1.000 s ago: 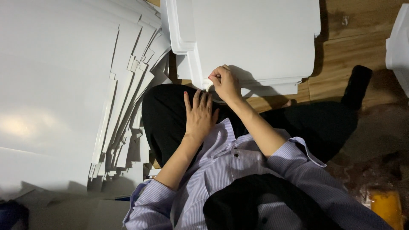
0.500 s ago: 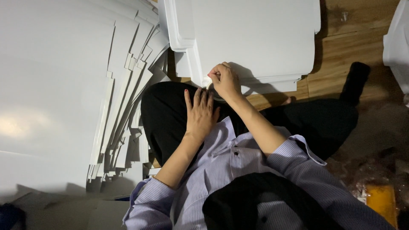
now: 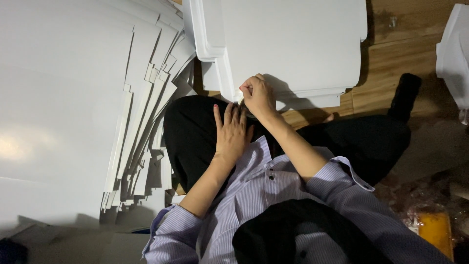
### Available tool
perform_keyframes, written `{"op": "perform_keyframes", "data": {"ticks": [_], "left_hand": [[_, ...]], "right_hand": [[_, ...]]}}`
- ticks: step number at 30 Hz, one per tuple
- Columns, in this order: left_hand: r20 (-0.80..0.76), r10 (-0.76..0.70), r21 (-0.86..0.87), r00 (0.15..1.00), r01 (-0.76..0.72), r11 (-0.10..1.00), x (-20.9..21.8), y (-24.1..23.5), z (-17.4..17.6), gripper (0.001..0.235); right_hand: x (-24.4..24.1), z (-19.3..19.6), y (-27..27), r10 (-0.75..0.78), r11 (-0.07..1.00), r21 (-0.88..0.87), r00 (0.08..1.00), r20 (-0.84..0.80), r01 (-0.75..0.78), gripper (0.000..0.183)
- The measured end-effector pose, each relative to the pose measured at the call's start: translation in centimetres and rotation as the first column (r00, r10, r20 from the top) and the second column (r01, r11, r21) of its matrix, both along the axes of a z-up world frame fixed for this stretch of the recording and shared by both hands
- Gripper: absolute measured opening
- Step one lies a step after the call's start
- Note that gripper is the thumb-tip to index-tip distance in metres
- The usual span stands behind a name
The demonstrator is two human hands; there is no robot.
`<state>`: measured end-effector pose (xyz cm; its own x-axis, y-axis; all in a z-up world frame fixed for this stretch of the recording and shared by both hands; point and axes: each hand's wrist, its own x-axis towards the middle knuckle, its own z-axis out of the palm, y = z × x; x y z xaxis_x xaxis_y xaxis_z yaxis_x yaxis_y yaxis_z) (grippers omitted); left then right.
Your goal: The person prepares packaging materials by applying adhesive tape to white cardstock sheets one at a time and stacking them.
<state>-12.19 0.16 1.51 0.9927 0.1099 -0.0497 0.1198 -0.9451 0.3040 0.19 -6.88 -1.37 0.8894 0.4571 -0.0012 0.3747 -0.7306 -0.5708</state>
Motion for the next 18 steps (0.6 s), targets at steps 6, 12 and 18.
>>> {"op": "perform_keyframes", "data": {"ticks": [6, 12, 18], "left_hand": [[0.018, 0.049, 0.035, 0.999, -0.05, 0.998, 0.0, 0.1, 0.4, 0.057], [-0.075, 0.11, 0.142, 0.991, -0.099, 0.985, 1.0, 0.3, 1.5, 0.072], [-0.185, 0.051, 0.216, 0.982, -0.01, 0.976, 2.5, 1.5, 0.9, 0.074]], "right_hand": [[0.0, -0.7, -0.1, -0.004, 0.999, -0.033, 1.0, 0.004, 0.004, 0.009], [0.0, -0.6, 0.0, -0.006, 1.0, -0.018, 1.0, 0.014, 0.006, 0.01], [0.0, -0.7, 0.1, -0.026, 0.999, -0.028, 1.0, 0.006, 0.026, 0.008]]}}
